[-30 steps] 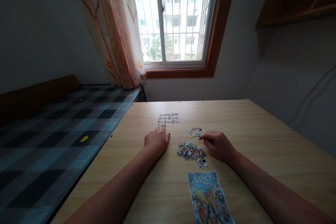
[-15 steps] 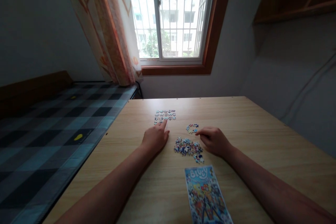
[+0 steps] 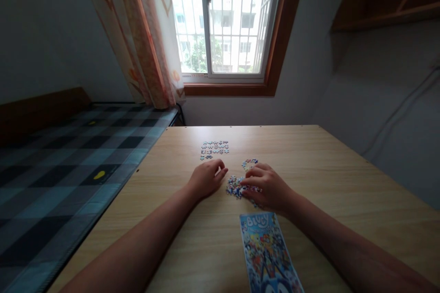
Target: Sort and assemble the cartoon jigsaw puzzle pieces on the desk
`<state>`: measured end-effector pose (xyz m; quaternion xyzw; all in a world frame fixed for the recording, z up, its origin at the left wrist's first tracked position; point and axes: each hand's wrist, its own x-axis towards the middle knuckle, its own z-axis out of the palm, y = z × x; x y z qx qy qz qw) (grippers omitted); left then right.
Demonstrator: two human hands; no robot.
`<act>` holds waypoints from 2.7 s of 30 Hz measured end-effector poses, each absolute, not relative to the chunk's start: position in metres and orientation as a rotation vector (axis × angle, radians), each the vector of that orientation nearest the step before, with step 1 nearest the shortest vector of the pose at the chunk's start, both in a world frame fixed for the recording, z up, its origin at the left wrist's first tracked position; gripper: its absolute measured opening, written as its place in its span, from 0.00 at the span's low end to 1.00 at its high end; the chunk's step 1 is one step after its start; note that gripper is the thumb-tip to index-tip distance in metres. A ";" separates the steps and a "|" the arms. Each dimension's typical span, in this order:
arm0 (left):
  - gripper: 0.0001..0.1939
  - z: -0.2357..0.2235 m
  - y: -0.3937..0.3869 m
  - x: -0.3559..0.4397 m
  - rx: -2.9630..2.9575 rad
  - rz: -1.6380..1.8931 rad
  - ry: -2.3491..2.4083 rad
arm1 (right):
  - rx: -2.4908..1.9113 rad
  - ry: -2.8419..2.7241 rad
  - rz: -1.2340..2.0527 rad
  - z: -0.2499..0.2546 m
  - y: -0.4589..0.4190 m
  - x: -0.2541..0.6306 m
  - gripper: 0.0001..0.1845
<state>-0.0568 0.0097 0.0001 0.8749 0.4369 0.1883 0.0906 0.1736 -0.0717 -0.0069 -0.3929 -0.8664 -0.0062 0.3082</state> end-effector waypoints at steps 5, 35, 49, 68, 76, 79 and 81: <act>0.11 0.000 0.009 -0.057 2.597 0.587 1.289 | -1.035 -2.337 0.006 -0.007 -0.074 0.167 0.08; 0.10 0.005 0.006 -0.062 2.698 0.461 0.985 | -1.430 -2.005 -0.195 -0.017 -0.050 0.230 0.08; 0.06 -0.001 0.011 -0.063 2.587 0.529 1.013 | -0.979 -2.351 -0.033 -0.005 -0.075 0.173 0.08; 0.12 0.008 0.016 -0.065 2.385 0.223 0.893 | -1.022 -2.336 0.097 -0.020 -0.066 0.174 0.10; 0.15 0.008 0.015 -0.066 2.486 0.226 0.877 | -1.103 -1.917 0.536 -0.029 -0.059 0.175 0.07; 0.17 0.008 0.012 -0.066 2.534 0.248 0.901 | -1.162 -1.765 0.580 -0.034 -0.054 0.180 0.10; 0.18 0.009 0.009 -0.065 2.529 0.283 0.919 | -1.196 -1.700 0.569 -0.034 -0.052 0.182 0.10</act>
